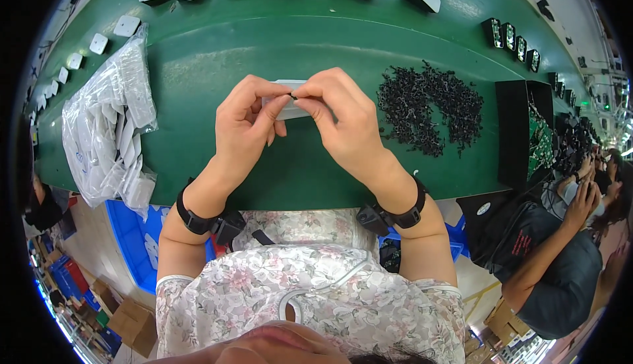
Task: The person picks up a white plastic plate, inserts a small black screw into it by hand, and then presses a black housing onto the plate. The person then places the assembled unit onto the green workbench and repeats the process.
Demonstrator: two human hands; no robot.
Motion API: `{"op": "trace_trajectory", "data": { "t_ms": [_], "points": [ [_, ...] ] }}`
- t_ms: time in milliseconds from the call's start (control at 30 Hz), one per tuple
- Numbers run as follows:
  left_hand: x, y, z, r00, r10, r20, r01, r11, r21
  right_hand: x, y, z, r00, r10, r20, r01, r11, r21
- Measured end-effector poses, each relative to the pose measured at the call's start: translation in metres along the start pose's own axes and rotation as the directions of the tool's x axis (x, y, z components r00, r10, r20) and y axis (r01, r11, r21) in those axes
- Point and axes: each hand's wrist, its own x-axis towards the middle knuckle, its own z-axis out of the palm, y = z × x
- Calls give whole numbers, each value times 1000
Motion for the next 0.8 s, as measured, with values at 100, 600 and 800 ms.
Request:
{"op": "trace_trajectory", "data": {
  "t_ms": [100,600,800],
  "points": [
    [-1,-1,1,1000,-4,29,4,1000,-10,0,-3,0,989,-146,-6,141,961,-238],
    [2,-4,0,955,-275,114,297,857,-420,3,-1,4,994,-73,-78,53,970,-238],
    [0,-7,5,993,-102,52,115,913,-391,4,-7,6,997,37,-61,-47,983,-179]
  ]
}}
